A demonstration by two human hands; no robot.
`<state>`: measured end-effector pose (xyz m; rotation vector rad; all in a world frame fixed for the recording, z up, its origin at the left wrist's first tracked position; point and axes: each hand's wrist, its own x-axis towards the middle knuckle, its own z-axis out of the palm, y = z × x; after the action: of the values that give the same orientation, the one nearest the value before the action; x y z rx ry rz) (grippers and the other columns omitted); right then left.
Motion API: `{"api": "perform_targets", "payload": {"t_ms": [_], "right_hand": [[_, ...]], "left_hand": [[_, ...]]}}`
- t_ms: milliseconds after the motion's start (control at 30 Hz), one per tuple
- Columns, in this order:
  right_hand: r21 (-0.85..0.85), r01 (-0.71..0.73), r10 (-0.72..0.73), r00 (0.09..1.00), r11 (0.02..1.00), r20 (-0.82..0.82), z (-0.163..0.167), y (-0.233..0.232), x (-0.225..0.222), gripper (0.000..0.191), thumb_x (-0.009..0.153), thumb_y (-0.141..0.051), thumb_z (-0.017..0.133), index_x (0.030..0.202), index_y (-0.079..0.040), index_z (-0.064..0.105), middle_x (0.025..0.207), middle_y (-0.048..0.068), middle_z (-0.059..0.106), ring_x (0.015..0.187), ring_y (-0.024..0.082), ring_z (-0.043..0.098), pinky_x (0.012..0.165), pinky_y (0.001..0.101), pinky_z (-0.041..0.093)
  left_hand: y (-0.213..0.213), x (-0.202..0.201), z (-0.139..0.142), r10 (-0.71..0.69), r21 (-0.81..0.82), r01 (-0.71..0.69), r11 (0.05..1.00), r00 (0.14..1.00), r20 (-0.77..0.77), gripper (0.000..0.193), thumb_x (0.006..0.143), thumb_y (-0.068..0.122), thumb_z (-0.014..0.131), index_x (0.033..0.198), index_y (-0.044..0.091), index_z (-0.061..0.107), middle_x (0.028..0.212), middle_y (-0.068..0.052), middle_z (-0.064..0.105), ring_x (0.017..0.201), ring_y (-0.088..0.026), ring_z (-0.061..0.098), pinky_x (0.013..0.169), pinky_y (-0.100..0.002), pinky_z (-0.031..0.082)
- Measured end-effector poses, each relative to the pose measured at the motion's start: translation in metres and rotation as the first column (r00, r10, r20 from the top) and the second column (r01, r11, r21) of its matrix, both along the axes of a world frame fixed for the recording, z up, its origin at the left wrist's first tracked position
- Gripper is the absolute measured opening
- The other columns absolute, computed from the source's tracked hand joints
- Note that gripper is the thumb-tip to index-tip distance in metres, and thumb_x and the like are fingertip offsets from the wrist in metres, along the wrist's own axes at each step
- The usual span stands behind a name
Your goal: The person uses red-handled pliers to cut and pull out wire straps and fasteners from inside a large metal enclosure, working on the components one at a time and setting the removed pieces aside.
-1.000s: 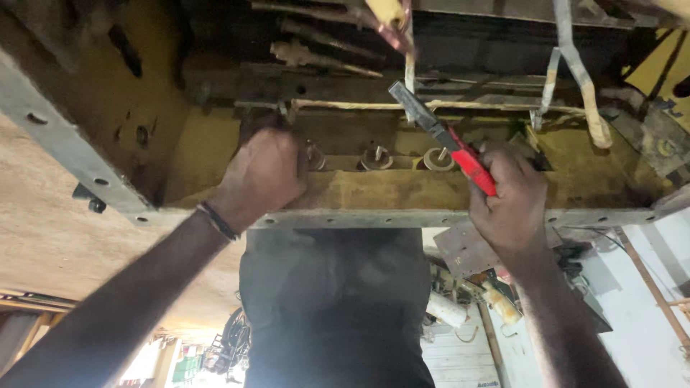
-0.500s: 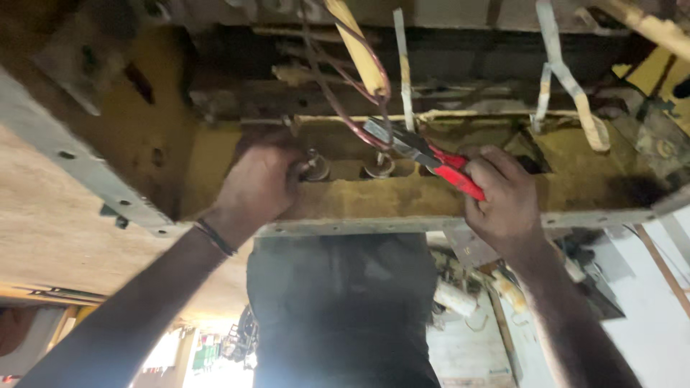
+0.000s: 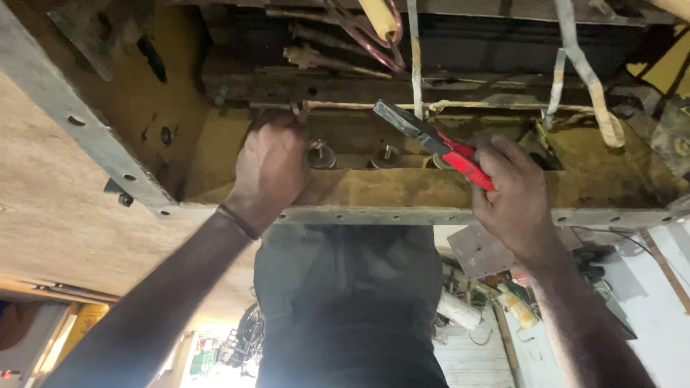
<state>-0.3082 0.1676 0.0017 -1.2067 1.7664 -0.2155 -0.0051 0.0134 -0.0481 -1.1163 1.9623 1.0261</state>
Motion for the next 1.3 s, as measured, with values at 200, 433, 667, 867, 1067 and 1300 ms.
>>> {"api": "perform_targets", "payload": {"t_ms": [200,433,667,867,1067,1300], "right_hand": [[0.017,-0.055,0.056,0.997,0.998,-0.046,-0.007,0.010,0.001,0.018,0.089,0.009,0.069,0.104,0.002,0.063,0.107,0.015,0.065,0.087,0.026,0.068,0.070,0.0389,0.056],[0.003,-0.036,0.036,0.998,0.999,-0.049,-0.009,0.018,0.001,0.017,0.088,0.008,0.071,0.100,0.001,0.062,0.100,0.015,0.063,0.080,0.022,0.065,0.064,0.0361,0.053],[-0.058,-0.028,0.024,0.998,0.998,-0.064,-0.008,0.020,0.002,0.019,0.087,0.005,0.073,0.102,0.000,0.062,0.101,0.014,0.062,0.080,0.024,0.062,0.066,0.0395,0.050],[-0.040,-0.056,0.051,0.993,0.998,-0.107,-0.008,0.025,0.003,0.022,0.087,0.007,0.074,0.092,0.000,0.054,0.093,0.015,0.055,0.083,0.031,0.059,0.072,0.0441,0.047],[0.021,-0.003,0.004,0.997,1.000,-0.078,-0.015,0.032,0.000,0.018,0.087,0.009,0.071,0.088,-0.003,0.057,0.090,0.010,0.058,0.077,0.022,0.060,0.063,0.0362,0.050],[0.021,-0.063,0.064,0.996,0.998,-0.059,-0.014,0.024,0.002,0.020,0.085,0.009,0.072,0.100,-0.001,0.064,0.093,0.010,0.061,0.078,0.019,0.062,0.067,0.0345,0.052]], "left_hand": [[-0.013,-0.014,-0.001,-0.268,0.103,0.259,0.960,0.959,0.093,0.009,0.079,0.002,0.074,0.087,0.005,0.077,0.087,-0.021,0.074,0.077,-0.033,0.076,0.063,-0.042,0.063],[-0.012,-0.015,0.008,-0.303,0.022,0.302,0.953,0.951,0.055,0.005,0.081,0.008,0.075,0.084,0.007,0.078,0.084,-0.019,0.074,0.078,-0.034,0.075,0.067,-0.044,0.061],[0.000,-0.010,-0.009,-0.322,-0.111,0.318,0.942,0.946,-0.026,0.009,0.079,-0.001,0.072,0.084,0.004,0.078,0.083,-0.020,0.074,0.071,-0.032,0.075,0.059,-0.043,0.061],[-0.013,0.001,-0.001,-0.370,-0.042,0.368,0.929,0.927,-0.057,0.005,0.071,0.004,0.076,0.076,0.005,0.077,0.078,-0.021,0.071,0.073,-0.036,0.073,0.064,-0.044,0.061],[-0.014,-0.012,0.004,-0.288,-0.049,0.286,0.957,0.956,-0.046,0.008,0.069,0.008,0.078,0.077,0.007,0.078,0.076,-0.018,0.072,0.072,-0.035,0.073,0.067,-0.045,0.060],[-0.009,-0.022,0.000,-0.279,-0.026,0.280,0.960,0.960,0.033,0.012,0.078,0.019,0.080,0.079,0.007,0.078,0.081,-0.019,0.072,0.077,-0.034,0.073,0.067,-0.045,0.059]]}}
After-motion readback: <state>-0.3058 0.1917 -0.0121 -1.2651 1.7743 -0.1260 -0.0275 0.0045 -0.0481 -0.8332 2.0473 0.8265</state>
